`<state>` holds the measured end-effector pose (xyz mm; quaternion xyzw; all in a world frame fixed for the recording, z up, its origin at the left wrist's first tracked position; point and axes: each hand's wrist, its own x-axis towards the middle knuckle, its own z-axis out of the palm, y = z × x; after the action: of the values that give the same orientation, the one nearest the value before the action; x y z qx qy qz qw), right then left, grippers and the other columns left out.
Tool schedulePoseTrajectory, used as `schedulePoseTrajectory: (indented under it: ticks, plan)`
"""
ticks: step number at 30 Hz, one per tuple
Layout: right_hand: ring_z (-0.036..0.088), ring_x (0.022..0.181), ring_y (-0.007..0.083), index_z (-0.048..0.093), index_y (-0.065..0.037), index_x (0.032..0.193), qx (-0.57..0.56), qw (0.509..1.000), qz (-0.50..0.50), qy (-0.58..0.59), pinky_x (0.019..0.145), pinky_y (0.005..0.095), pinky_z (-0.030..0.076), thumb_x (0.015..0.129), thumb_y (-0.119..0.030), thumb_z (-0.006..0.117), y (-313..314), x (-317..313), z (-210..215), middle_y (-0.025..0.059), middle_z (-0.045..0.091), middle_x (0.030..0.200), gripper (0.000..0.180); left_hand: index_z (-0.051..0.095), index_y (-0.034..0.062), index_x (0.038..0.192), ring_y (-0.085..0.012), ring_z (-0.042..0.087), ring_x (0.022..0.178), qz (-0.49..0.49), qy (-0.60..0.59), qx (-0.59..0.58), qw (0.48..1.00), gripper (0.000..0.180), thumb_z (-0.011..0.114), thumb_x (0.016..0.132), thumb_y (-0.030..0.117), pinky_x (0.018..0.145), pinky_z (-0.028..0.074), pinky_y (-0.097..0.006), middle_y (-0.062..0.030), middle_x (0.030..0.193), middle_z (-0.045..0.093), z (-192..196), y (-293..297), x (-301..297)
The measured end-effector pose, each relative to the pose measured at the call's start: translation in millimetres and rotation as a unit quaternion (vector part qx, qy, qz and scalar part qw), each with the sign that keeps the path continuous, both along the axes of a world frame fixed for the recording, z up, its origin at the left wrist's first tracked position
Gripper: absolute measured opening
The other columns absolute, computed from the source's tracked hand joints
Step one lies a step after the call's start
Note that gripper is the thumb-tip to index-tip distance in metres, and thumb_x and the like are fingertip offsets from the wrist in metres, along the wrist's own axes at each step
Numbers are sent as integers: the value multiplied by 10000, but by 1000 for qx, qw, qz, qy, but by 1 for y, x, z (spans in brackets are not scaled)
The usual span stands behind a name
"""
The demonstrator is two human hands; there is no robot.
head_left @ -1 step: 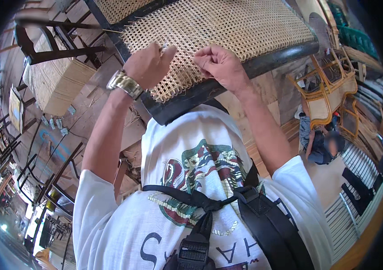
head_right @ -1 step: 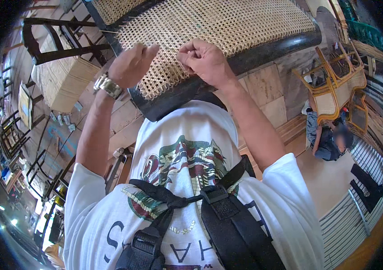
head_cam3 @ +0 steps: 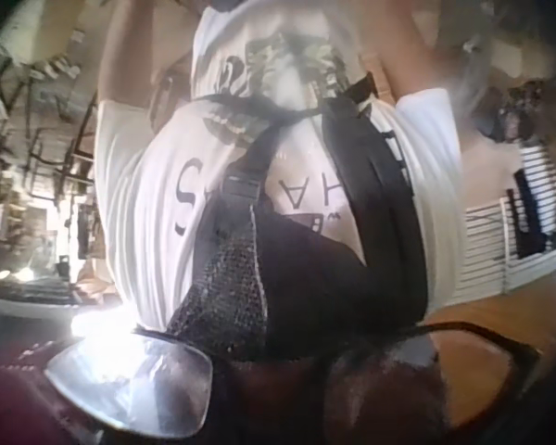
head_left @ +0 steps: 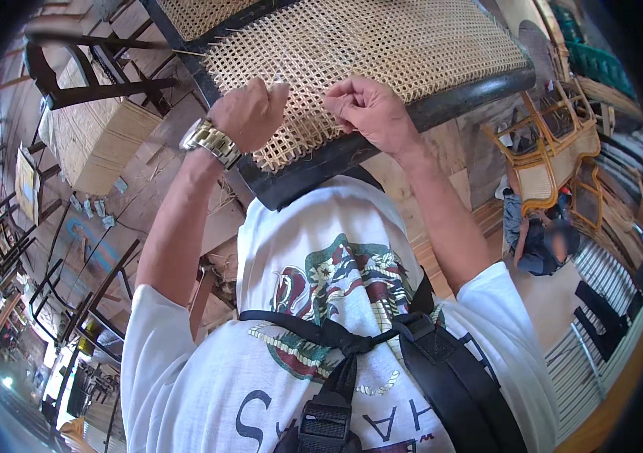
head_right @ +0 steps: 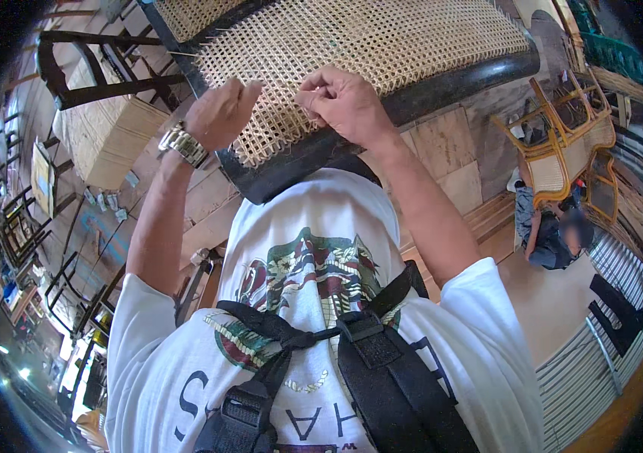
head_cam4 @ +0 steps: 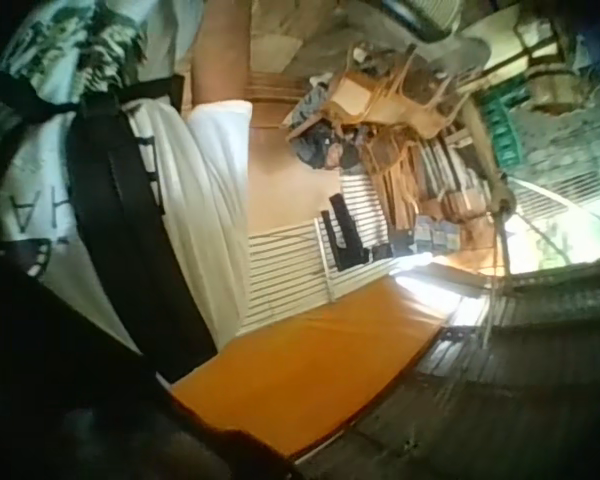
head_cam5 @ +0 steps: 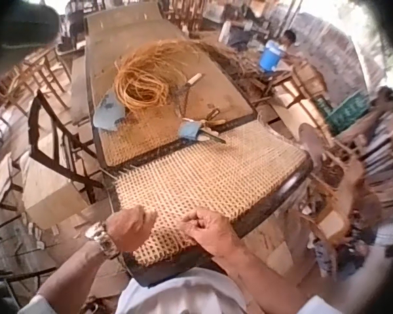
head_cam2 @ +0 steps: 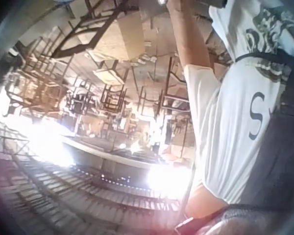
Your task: Repairing the woven seat of a cane chair by weaving rattan strips through the frame and tightening them.
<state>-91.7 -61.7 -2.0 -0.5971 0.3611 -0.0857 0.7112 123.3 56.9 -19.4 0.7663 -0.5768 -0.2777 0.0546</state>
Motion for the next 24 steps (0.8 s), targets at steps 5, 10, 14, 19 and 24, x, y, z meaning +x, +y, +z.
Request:
schedulePoseTrajectory:
  ticks: [5,10,14,19,24]
  plan:
    - [596,686,146,689,-5,827,-269,949,95,136,657,309,501,867,-138,727,-3,-3,8,50,605,754,143,692,77,1034,-366,692,742,3,89,-4,996,282,577,971,327,646,542,-458,-189,820,705,36,4,-24]
    - [631,772,224,683,4,783,-328,926,120,140,717,350,509,792,-117,723,-5,-10,-2,108,609,823,127,717,169,995,-344,707,794,-14,21,64,998,243,585,961,371,689,554,-468,-134,838,720,53,1,-42]
    - [627,744,219,671,9,772,-320,931,100,147,695,340,509,791,-84,684,-11,-13,4,100,610,820,95,714,150,964,-352,710,834,-59,-39,107,992,250,602,950,372,714,558,-484,-138,857,720,57,-6,-49]
    - [628,730,237,664,12,766,-299,935,114,152,678,345,509,788,-62,668,-11,-9,13,114,609,812,77,731,92,917,-354,724,839,-85,-64,92,990,223,602,911,273,719,574,-471,-171,861,727,62,-14,-53]
    - [627,726,279,655,18,758,-366,915,122,120,677,384,505,779,-44,653,-10,-4,10,150,604,796,66,745,42,875,-349,735,832,-100,-53,85,990,201,584,870,162,715,586,-453,-183,868,737,72,-21,-52]
